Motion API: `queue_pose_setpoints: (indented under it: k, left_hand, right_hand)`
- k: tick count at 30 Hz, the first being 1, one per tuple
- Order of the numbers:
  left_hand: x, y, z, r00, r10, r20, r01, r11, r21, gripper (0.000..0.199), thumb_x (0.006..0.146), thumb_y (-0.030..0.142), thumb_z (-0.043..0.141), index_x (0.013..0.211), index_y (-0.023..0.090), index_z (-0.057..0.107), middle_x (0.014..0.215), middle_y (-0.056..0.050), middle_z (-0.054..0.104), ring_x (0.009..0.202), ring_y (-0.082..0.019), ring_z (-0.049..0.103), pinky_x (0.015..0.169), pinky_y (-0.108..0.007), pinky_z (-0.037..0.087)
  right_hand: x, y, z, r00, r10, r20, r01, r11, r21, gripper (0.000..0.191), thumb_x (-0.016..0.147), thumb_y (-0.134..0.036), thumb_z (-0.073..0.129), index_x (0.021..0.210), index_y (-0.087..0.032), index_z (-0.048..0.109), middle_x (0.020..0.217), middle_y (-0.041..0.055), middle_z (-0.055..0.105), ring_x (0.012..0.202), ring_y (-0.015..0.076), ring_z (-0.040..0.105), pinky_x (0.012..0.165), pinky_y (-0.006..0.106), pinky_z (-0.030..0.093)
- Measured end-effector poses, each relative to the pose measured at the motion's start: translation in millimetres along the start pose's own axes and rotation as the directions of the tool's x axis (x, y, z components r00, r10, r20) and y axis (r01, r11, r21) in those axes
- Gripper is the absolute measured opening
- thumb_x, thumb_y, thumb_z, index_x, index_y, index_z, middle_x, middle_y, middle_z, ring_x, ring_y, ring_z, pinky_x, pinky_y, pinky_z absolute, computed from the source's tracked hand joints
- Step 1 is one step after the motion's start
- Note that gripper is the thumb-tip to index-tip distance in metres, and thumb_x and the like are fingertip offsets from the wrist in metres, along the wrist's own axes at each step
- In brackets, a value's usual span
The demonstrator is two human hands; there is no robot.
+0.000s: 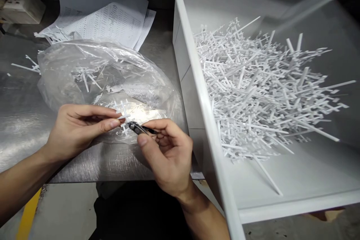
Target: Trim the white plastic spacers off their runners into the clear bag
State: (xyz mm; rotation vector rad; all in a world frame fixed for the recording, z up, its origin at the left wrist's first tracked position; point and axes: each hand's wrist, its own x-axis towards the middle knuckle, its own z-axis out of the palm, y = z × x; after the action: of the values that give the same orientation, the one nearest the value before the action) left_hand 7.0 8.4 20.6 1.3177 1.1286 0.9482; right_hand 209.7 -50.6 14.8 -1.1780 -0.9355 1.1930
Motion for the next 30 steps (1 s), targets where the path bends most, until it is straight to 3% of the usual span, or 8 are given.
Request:
queue_pose_setpoints:
  k: [14, 22, 26, 30]
  left_hand:
    - [-4, -2, 1.8, 0.994, 0.070, -0.086, -0.059, 0.991, 0.117, 0.015, 0.082, 0.020, 0.093, 0.092, 0.030, 0.090, 0.092, 0.001, 0.087, 0.081, -0.017, 0.084, 0.071, -0.019, 0.069]
    - [1, -3, 3.3, 0.997, 0.007, -0.080, 0.007, 0.986, 0.166, 0.014, 0.081, 0.020, 0.092, 0.092, 0.028, 0.090, 0.089, 0.000, 0.087, 0.078, -0.017, 0.084, 0.069, -0.017, 0.068]
    - [2, -2, 1.2, 0.997, -0.006, -0.071, 0.013, 0.995, 0.103, 0.013, 0.080, 0.021, 0.093, 0.091, 0.027, 0.090, 0.086, -0.001, 0.086, 0.077, -0.015, 0.083, 0.068, -0.014, 0.066]
    - [1, -3, -1.4, 0.996, -0.034, -0.079, 0.037, 0.999, 0.035, 0.018, 0.075, 0.023, 0.099, 0.090, 0.028, 0.090, 0.086, 0.000, 0.086, 0.078, -0.014, 0.083, 0.070, -0.013, 0.065]
  right_hand:
    - [1, -2, 3, 0.998, 0.059, 0.029, -0.058, 0.998, -0.039, 0.008, 0.086, -0.024, 0.086, 0.091, -0.023, 0.079, 0.065, -0.0021, 0.070, 0.048, 0.0104, 0.052, 0.046, 0.025, 0.042]
    - [9, 6, -2, 0.955, 0.281, 0.099, -0.293, 0.947, 0.134, 0.022, 0.089, -0.037, 0.086, 0.085, -0.019, 0.073, 0.060, -0.0044, 0.065, 0.042, 0.0067, 0.046, 0.040, 0.020, 0.035]
    - [9, 8, -3, 0.974, 0.224, 0.020, -0.225, 0.963, 0.147, 0.017, 0.091, -0.035, 0.084, 0.090, -0.020, 0.075, 0.062, -0.0043, 0.068, 0.042, 0.0068, 0.050, 0.041, 0.019, 0.038]
    - [7, 8, 0, 0.992, 0.109, -0.056, -0.108, 0.994, 0.018, 0.012, 0.090, -0.028, 0.084, 0.089, -0.020, 0.075, 0.058, -0.0048, 0.065, 0.045, 0.0078, 0.051, 0.043, 0.020, 0.041]
